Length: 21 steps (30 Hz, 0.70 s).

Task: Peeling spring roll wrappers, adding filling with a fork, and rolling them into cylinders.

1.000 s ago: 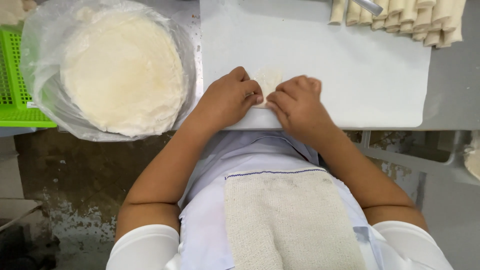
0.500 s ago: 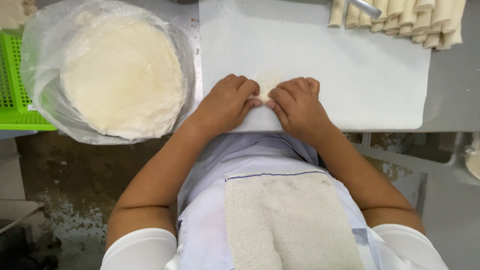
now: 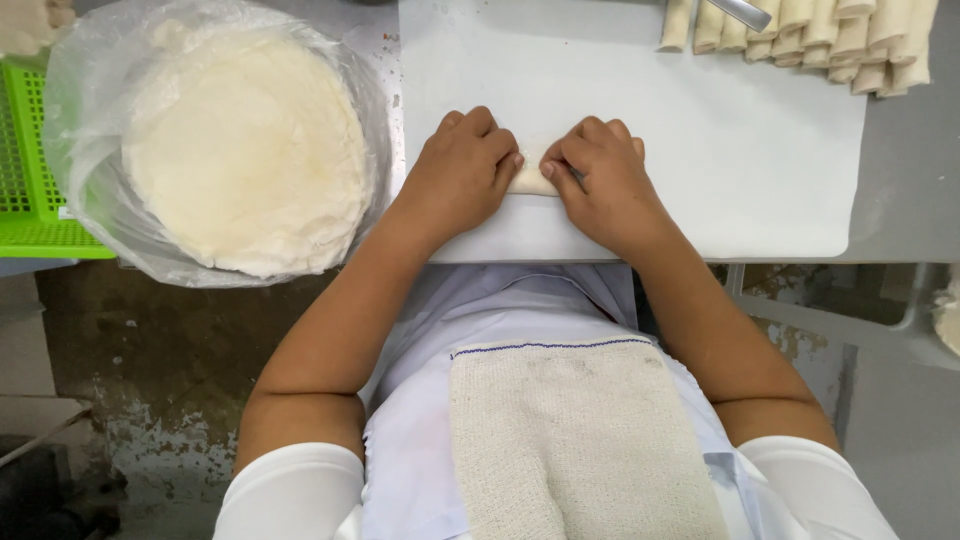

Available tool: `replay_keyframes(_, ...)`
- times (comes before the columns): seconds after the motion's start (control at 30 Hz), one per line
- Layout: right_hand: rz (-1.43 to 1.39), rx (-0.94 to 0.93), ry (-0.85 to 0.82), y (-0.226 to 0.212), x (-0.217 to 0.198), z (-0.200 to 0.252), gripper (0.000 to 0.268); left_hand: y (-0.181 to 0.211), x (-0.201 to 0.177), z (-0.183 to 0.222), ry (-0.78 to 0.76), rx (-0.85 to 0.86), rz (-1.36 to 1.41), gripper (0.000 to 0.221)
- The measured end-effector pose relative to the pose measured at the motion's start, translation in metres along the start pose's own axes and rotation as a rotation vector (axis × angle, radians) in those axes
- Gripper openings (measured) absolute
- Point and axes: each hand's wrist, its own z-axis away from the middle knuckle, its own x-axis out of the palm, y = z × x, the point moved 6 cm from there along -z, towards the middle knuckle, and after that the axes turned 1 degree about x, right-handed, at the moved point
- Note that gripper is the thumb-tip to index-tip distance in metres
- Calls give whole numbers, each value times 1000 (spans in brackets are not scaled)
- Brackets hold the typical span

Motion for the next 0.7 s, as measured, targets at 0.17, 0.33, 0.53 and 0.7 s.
replay_keyframes(0.17, 88, -162, 171, -6, 2, 1, 12, 3, 8, 17, 326, 280, 19, 12)
replay_keyframes(0.33, 145, -34, 30, -11, -3, -17, 13, 1, 10, 11, 373, 374, -27, 17)
replay_keyframes(0.53, 238, -84, 149, 12, -1, -54, 12, -19, 23, -25, 397, 232, -89, 18)
replay_keyframes(0.7, 10, -84, 129, -7, -25, -42, 5, 6, -2, -11, 466, 404, -13, 16)
